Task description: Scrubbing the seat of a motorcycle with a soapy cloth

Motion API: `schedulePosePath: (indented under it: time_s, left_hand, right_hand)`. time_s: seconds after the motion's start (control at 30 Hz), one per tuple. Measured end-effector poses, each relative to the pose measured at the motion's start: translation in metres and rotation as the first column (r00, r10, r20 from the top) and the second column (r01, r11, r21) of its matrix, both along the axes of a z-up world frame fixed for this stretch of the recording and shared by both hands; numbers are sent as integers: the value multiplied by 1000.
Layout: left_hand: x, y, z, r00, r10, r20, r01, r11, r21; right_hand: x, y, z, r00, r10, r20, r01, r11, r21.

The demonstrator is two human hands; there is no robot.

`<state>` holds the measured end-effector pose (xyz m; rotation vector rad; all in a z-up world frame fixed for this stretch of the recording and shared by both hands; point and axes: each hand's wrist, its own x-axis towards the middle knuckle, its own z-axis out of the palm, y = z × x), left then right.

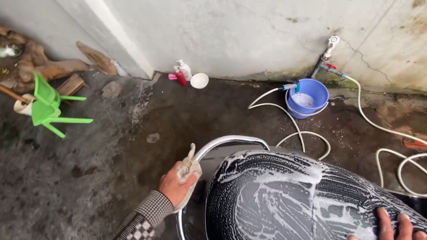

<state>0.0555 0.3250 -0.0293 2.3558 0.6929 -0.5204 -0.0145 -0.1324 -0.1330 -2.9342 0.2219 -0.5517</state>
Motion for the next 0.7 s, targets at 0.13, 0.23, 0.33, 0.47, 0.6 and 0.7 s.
schedulePosePath:
  time_s: [0.13, 0.23, 0.33, 0.47, 0.6, 0.7]
  left_hand:
    - [-2, 12, -17, 998, -16, -67, 16, 1000, -3]
    - [-30, -3, -36, 984, 167, 69, -170, 984, 51]
    - [-87, -34, -34, 813, 453, 366, -383, 890, -248]
    - [-175, -99, -85, 440, 842, 311, -832, 513, -212]
    - [-178, -221, -59, -124, 991, -53, -852, -133, -506]
    - [-183, -243, -108, -169, 980, -107, -824, -200, -530]
  right_hand:
    - [-3, -21, -20, 994, 90, 69, -83, 991, -102]
    - [-8, -28, -24, 982, 153, 114, -131, 975, -179]
    - [-9, -18, -6, 987, 149, 61, -144, 986, -88]
    - [1, 8, 72, 766, -57, -640, 254, 942, 219]
    - [-5, 1, 65, 799, -31, -601, 216, 947, 238]
    - [-4, 4, 65, 818, -32, -575, 204, 950, 236]
